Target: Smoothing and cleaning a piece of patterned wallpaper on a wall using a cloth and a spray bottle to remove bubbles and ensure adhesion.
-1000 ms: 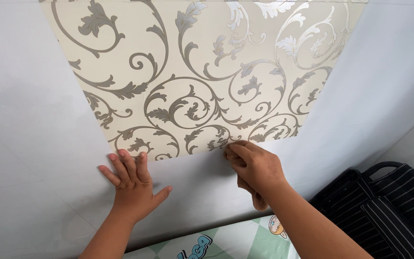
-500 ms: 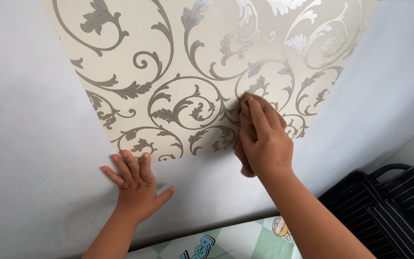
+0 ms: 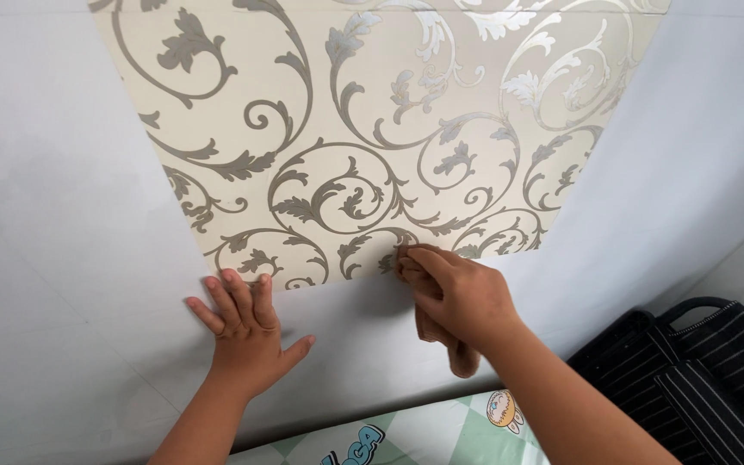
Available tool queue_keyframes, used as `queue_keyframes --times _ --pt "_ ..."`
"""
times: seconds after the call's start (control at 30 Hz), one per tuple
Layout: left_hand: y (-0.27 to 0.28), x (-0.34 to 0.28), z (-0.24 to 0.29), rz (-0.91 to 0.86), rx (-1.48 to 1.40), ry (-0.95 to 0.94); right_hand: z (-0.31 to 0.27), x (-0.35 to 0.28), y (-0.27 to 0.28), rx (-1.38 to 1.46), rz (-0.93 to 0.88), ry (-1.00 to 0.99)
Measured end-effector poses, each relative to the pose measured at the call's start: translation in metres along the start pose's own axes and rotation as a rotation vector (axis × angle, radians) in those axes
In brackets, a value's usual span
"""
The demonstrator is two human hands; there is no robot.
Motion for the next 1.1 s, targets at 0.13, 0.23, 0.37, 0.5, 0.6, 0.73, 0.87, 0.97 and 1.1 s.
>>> queue_keyframes --times 0.13,0.23,0.37,0.5,0.6,0.73,0.87,0.97,1.1 --pt "0.004 -0.001 -0.001 -0.024 -0.008 -0.026 -0.004 -0.002 0.026 0.014 -0.293 -0.160" --pt "0.006 -0.001 -0.002 -0.164 -0.040 -0.002 0.010 -0.003 0.020 0.064 -0.364 -0.200" --pt "0.007 -0.002 -0.003 -0.259 -0.052 -0.003 0.014 -0.004 0.011 0.161 -0.438 -0.233" --pt "0.007 -0.002 -0.003 -0.257 -0.052 0.000 0.018 -0.005 0.003 0.156 -0.422 -0.200" --pt "0.003 -0.002 -0.003 -0.332 0.002 0.029 0.023 -0.006 -0.008 0.088 -0.456 -0.193" --pt "0.004 -0.002 -0.003 -0.277 -0.038 0.019 0.025 -0.008 -0.027 -0.003 -0.408 -0.138" --pt "0.002 -0.002 -0.002 -0.271 -0.037 0.017 0.002 -0.006 -0.017 0.067 -0.164 -0.066" --pt "-0.005 -0.004 -0.004 -0.191 -0.022 -0.005 -0.034 -0.013 -0.003 0.150 0.102 0.078" --pt "-0.001 -0.001 -0.002 -0.265 -0.023 0.004 -0.032 -0.011 -0.051 -0.208 0.414 0.416"
Point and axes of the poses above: each hand's wrist, its own x-axis towards the middle knuckle, its own y-axis out of the back of the hand, z = x × y, the point moved 3 cm from there along x, towards the middle knuckle, and after that the axes turned 1 degree about x, right-handed, at the moved point
